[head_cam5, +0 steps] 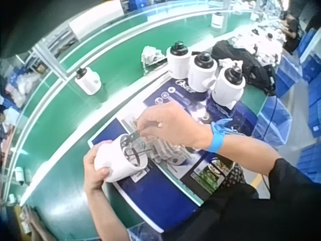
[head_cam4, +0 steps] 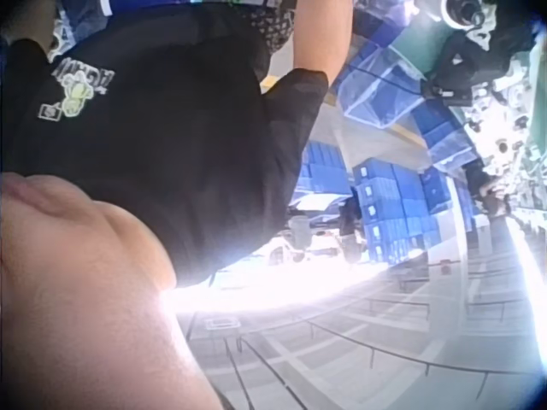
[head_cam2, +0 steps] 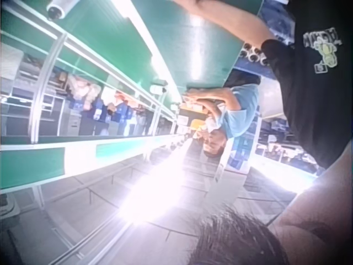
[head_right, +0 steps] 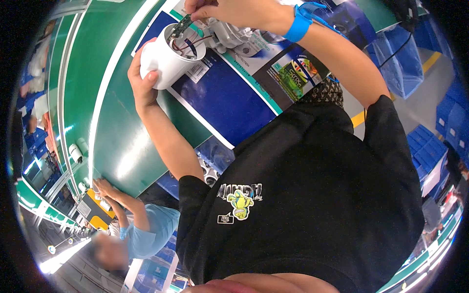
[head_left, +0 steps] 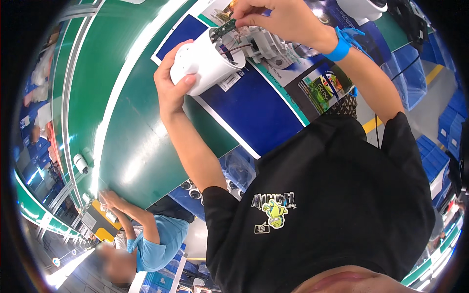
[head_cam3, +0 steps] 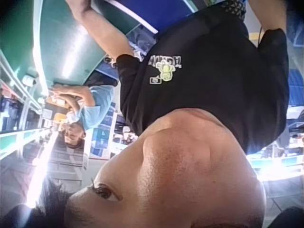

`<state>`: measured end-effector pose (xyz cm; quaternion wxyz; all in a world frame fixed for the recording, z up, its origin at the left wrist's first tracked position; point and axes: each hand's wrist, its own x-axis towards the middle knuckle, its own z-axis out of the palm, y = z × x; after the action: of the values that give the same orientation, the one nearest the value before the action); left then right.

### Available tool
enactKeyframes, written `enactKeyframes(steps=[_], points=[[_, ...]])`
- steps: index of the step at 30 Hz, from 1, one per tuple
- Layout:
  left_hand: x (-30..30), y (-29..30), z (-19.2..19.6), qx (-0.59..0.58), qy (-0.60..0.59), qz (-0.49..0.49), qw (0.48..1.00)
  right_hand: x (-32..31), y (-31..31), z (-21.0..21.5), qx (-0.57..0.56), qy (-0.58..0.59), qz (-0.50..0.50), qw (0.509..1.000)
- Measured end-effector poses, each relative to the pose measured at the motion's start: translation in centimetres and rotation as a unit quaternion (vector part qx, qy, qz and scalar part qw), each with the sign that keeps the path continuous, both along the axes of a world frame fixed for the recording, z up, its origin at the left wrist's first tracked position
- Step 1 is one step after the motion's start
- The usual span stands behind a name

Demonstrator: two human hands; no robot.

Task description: Assembling internal components and housing of security cameras on a production line.

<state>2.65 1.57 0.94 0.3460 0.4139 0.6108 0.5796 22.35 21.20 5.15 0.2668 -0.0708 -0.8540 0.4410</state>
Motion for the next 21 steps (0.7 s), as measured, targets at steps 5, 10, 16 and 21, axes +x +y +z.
enactKeyframes(steps=[5,10,16,21], points=[[0.0,0.2,-0.3,0.03,-0.031,-0.031,0.999,-0.1,-0.2,0.6,-0.01,0.002,-0.019,1.0],[0.7,0.7,0.1,0.043,-0.047,-0.034,0.997,-0.8,0.7,0.4,-0.015,0.005,0.006,1.0],[1.1,0.3,-0.3,0.014,-0.044,-0.034,0.998,-1.3,1.0,-0.4,0.059,-0.044,0.061,0.995],[1.7,0.4,-0.4,0.014,-0.063,-0.052,0.997,-0.9,3.1,0.2,-0.077,-0.14,0.185,0.97]])
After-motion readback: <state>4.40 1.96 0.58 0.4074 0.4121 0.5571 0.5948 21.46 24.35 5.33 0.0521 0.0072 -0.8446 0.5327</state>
